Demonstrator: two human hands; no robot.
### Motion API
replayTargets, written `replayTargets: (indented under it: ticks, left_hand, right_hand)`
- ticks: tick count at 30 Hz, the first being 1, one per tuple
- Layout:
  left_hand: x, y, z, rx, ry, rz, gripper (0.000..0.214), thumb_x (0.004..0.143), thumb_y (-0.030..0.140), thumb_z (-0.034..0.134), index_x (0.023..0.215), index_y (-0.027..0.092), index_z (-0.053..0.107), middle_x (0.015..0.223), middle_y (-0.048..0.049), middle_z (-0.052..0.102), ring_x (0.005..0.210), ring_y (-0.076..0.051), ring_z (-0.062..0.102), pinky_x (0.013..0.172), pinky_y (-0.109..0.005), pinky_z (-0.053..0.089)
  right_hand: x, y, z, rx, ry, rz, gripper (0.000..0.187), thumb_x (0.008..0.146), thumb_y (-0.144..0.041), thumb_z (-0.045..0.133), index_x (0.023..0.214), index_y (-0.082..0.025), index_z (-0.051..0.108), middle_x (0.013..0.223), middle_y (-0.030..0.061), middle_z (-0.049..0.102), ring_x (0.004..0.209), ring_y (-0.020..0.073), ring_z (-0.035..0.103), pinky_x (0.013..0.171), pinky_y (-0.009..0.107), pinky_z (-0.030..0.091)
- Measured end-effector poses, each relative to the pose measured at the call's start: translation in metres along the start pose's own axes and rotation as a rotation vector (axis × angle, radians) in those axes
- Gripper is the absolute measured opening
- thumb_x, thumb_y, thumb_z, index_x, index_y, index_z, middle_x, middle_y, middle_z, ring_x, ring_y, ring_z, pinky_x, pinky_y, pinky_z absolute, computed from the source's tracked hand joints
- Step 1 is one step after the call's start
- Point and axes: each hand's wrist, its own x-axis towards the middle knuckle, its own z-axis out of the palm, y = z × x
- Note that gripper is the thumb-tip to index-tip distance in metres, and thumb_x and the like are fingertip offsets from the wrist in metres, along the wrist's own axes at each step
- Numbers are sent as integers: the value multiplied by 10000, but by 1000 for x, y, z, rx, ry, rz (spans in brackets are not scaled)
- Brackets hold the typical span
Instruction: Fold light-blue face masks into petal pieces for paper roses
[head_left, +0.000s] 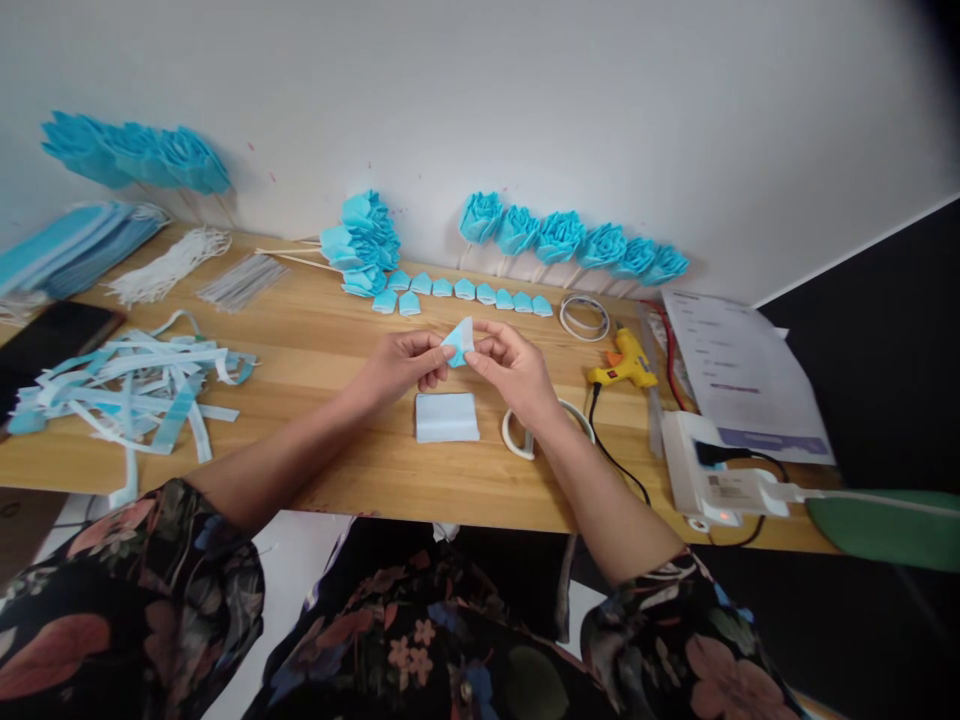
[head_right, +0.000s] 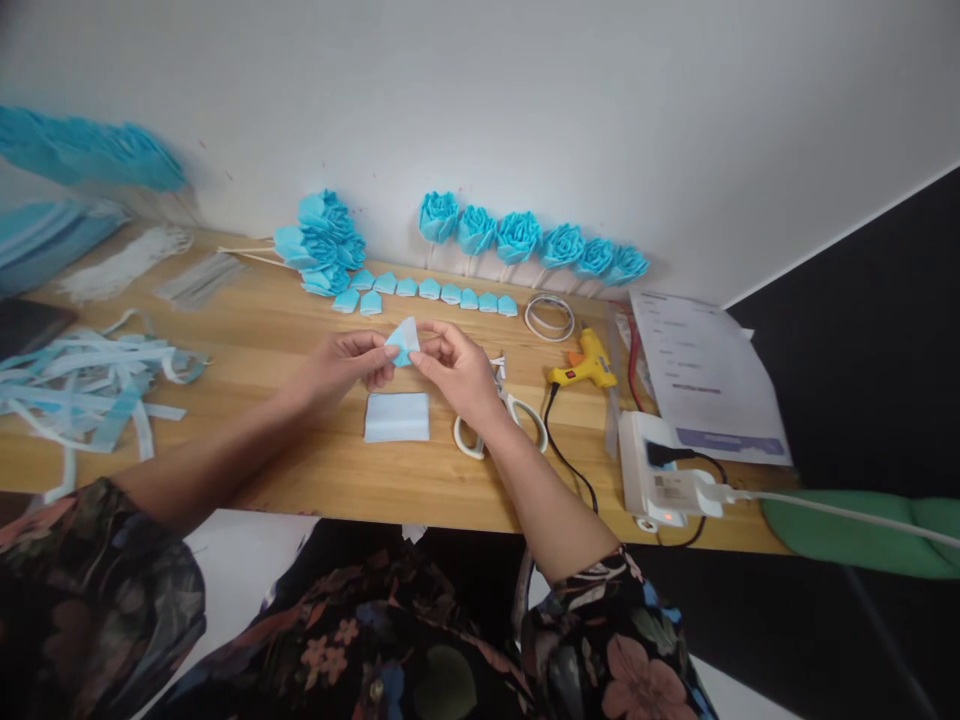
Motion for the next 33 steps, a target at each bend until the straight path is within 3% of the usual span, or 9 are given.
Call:
replayTargets:
  ticks: [11,16,19,23,28,33]
  left_hand:
    - [-1,-1,0,76,-4,35,266,778,382,734,716,139,646,569,10,598,507,-74,533,485,-176,432]
    - [0,-2,0,79,-12,-35,236,773,328,735,695,144,610,553,8,606,491,-80,541,476,-184,435]
    - [0,1,1,79,-54,-65,228,773,295,731,666,149,591,533,15,597,465,-72,523,460,-180,421]
    - [0,2,2,83,-150,-84,223,767,262,727,644,154,575,527,21,600,450,-64,514,448,-170,411]
    - [1,-1,0,70,-184,-98,221,761,281,738,664,154,586,531,15,610,466,-74,539,455,-172,427]
    - [0,1,-1,-34,-215,-92,273,740,339,778,679,145,596,541,2,623,471,-79,547,462,-184,435]
  right_hand:
    - [-1,2,3,-40,-6,18,385,780,-364,713,1137,-223,687,771,-32,674,696,116,613,693,259,485]
    - [-2,-2,4,-15,-33,13,328,784,-384,732,1068,-220,722,830,-6,719,761,134,653,755,277,516]
    - [-3,-3,3,-24,-34,2,296,773,-405,748,1006,-223,732,857,0,725,793,146,659,779,292,528]
    - [-3,-2,2,-74,-14,-21,236,771,-390,751,936,-222,734,771,-15,691,696,126,612,683,272,505]
    - [-6,-6,3,-215,25,-117,131,809,-340,719,876,-227,730,717,-20,666,658,123,593,653,270,494]
    - [-8,-13,2,-412,55,-342,65,851,-258,678,873,-255,739,813,2,720,741,154,649,728,314,535]
